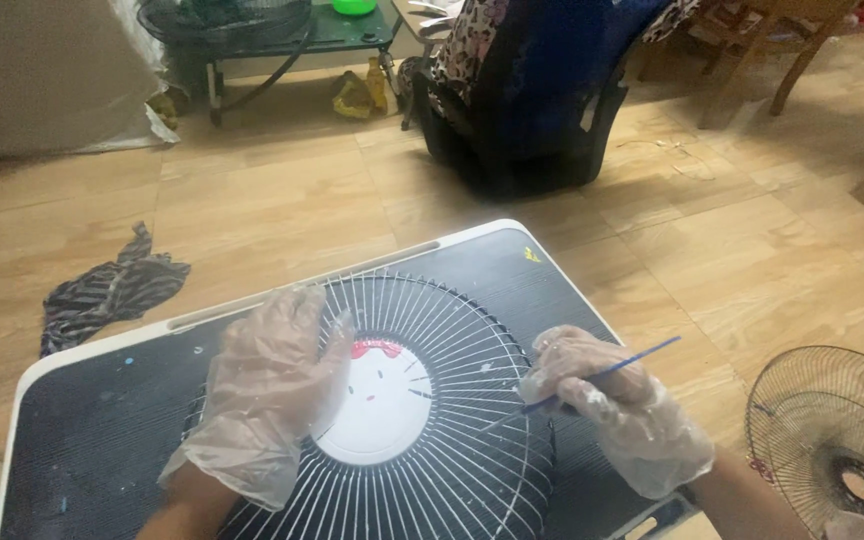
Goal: Painting the spokes of a fan grill using a small brush and white paint
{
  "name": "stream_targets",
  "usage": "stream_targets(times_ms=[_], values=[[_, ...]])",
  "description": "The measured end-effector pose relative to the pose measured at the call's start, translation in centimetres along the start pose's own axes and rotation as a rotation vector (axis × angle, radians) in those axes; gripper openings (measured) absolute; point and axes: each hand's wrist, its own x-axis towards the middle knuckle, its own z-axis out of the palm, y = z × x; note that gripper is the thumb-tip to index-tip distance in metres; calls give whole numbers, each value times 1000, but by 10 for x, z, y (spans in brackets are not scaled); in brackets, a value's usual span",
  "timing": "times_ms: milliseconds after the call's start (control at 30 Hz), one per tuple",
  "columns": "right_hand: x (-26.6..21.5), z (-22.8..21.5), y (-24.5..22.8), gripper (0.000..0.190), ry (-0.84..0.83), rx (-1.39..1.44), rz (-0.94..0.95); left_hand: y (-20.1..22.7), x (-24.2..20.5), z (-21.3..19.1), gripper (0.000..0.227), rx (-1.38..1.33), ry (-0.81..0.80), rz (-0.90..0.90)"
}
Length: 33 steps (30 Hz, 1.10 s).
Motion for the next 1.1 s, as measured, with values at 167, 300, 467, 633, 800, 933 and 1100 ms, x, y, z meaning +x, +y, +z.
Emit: stream_targets(times_ms=[167, 300, 467, 633, 800, 933, 1100], values=[[5, -4, 8, 23, 48, -312, -326, 2, -1, -3, 62, -21, -6, -31], [2, 1, -13, 24, 31, -367, -265, 5, -1, -9, 59, -70, 34, -38], [6, 14, -30, 22, -9, -828, -284, 7, -3, -11, 69, -142, -39, -87], [2, 4, -5, 24, 0, -792, -321, 11, -4, -26, 73, -193, -136, -118], [0, 9, -12, 27, 46, -690, -234, 4, -8, -18, 84, -189, -64, -10], [2, 14, -14, 38, -30, -787, -261, 0, -5, -9, 91, -129, -91, -24], [6, 8, -3, 36, -98, -926, -257, 2, -4, -10, 90, -132, -125, -37]])
